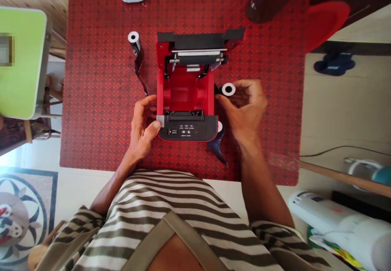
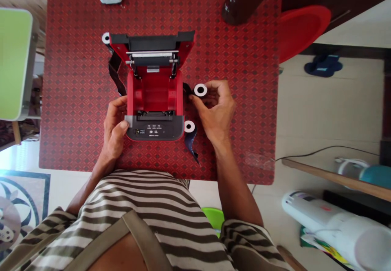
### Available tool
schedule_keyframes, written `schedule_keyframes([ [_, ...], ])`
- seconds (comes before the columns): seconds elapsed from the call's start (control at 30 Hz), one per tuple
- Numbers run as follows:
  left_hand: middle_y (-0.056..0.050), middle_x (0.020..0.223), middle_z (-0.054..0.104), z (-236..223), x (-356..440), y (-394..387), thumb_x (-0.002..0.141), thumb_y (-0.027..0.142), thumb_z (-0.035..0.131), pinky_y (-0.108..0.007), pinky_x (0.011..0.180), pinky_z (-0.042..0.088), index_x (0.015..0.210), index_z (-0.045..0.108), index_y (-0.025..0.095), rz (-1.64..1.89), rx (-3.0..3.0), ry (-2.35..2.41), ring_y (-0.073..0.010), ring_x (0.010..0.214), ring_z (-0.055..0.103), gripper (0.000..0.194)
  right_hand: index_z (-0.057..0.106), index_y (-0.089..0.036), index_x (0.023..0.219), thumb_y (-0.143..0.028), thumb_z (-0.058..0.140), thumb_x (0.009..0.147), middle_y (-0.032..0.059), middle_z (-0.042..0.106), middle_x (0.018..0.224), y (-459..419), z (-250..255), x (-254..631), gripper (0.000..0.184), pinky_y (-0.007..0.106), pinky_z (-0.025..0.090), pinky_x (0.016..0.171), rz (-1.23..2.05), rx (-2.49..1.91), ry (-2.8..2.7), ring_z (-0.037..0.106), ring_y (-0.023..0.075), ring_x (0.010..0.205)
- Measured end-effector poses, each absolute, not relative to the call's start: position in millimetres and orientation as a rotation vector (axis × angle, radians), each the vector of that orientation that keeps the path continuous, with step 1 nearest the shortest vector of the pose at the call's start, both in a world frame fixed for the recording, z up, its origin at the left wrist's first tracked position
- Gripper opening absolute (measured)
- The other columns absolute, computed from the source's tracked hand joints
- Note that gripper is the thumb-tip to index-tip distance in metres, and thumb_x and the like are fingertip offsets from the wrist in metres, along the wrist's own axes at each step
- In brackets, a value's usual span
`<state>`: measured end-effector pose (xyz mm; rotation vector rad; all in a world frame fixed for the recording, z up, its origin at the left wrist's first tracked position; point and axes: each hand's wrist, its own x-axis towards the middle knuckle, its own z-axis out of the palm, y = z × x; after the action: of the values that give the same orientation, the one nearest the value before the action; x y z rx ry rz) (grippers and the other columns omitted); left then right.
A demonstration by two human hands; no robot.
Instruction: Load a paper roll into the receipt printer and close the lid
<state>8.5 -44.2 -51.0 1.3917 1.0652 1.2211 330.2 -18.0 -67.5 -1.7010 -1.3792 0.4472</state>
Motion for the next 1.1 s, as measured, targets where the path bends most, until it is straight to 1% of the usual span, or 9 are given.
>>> schedule_keyframes([
  [0.23, -0.011, 0.142, 0.084, -48, 9, -42, 0.115, 0.086, 0.079, -0.048, 0.096, 0.073, 0.168, 0.076, 0.037, 1.231, 1.419, 1.053, -0.0310, 0.115, 0.081, 0.072, 0.078, -0.032, 0.123, -0.068, 0.097, 0.096, 0.0028, 0.091, 0.113, -15, -80, 324, 0.048, 0.047, 0.076, 0.083, 0.542, -1.538, -1.313, 0.089, 0.0287, 0.098],
  [0.37, -0.011, 0.144, 0.085, -52, 6, -40, 0.117, 0.085, 0.078, -0.046, 0.093, 0.073, 0.170, 0.076, 0.036, 1.242, 1.463, 1.019, -0.0307, 0.115, 0.082, 0.073, 0.079, -0.034, 0.141, -0.057, 0.104, 0.094, 0.0077, 0.094, 0.136, -27, -66, 333, 0.058, 0.053, 0.080, 0.097, 0.695, -1.526, -1.269, 0.092, 0.0323, 0.118],
  [0.43, -0.011, 0.146, 0.085, -54, 5, -39, 0.117, 0.086, 0.079, -0.047, 0.095, 0.074, 0.171, 0.076, 0.036, 1.246, 1.484, 1.015, -0.0312, 0.117, 0.083, 0.074, 0.080, -0.036, 0.144, -0.049, 0.104, 0.099, 0.0104, 0.094, 0.139, -40, -54, 344, 0.053, 0.056, 0.079, 0.103, 0.705, -1.552, -1.239, 0.091, 0.0339, 0.124],
  [0.57, -0.011, 0.145, 0.085, -56, 7, -40, 0.118, 0.084, 0.077, -0.046, 0.094, 0.074, 0.172, 0.076, 0.037, 1.258, 1.483, 1.018, -0.0308, 0.117, 0.083, 0.071, 0.091, -0.037, 0.137, -0.039, 0.093, 0.108, 0.0091, 0.096, 0.123, -74, -32, 366, 0.030, 0.060, 0.077, 0.101, 0.832, -1.659, -1.398, 0.090, 0.0341, 0.104],
  [0.63, -0.011, 0.147, 0.084, -57, 8, -41, 0.119, 0.083, 0.077, -0.046, 0.093, 0.074, 0.173, 0.076, 0.038, 1.272, 1.477, 1.013, -0.0310, 0.118, 0.083, 0.070, 0.093, -0.038, 0.144, -0.034, 0.092, 0.103, 0.0067, 0.096, 0.129, -86, -24, 366, 0.041, 0.060, 0.077, 0.099, 0.949, -1.661, -1.527, 0.090, 0.0326, 0.098],
  [0.73, -0.011, 0.152, 0.083, -57, 7, -41, 0.118, 0.085, 0.077, -0.048, 0.095, 0.075, 0.173, 0.076, 0.040, 1.267, 1.479, 1.026, -0.0320, 0.121, 0.083, 0.071, 0.092, -0.039, 0.152, -0.028, 0.091, 0.099, 0.0057, 0.096, 0.143, -92, -22, 352, 0.054, 0.062, 0.077, 0.108, 0.976, -1.585, -1.625, 0.092, 0.0342, 0.112],
  [0.8, -0.012, 0.152, 0.083, -58, 6, -41, 0.118, 0.087, 0.077, -0.049, 0.096, 0.075, 0.173, 0.075, 0.040, 1.245, 1.481, 1.030, -0.0325, 0.123, 0.082, 0.073, 0.094, -0.037, 0.142, -0.031, 0.092, 0.102, 0.0063, 0.097, 0.138, -89, -24, 340, 0.041, 0.062, 0.076, 0.112, 0.922, -1.561, -1.677, 0.091, 0.0358, 0.119],
  [0.9, -0.012, 0.150, 0.082, -58, 4, -42, 0.118, 0.086, 0.078, -0.050, 0.099, 0.074, 0.174, 0.073, 0.039, 1.215, 1.474, 1.029, -0.0329, 0.124, 0.081, 0.073, 0.095, -0.035, 0.125, -0.040, 0.089, 0.109, 0.0059, 0.097, 0.120, -86, -27, 330, 0.018, 0.058, 0.076, 0.106, 0.841, -1.576, -1.680, 0.091, 0.0342, 0.110],
  [1.1, -0.013, 0.160, 0.079, -57, 9, -48, 0.117, 0.088, 0.077, -0.057, 0.113, 0.069, 0.177, 0.069, 0.039, 1.189, 1.431, 1.087, -0.0367, 0.137, 0.078, 0.078, 0.091, -0.042, 0.146, -0.043, 0.092, 0.111, 0.0062, 0.097, 0.136, -99, 32, 347, 0.035, 0.061, 0.078, 0.109, 0.766, -1.631, -1.608, 0.095, 0.0367, 0.122],
])
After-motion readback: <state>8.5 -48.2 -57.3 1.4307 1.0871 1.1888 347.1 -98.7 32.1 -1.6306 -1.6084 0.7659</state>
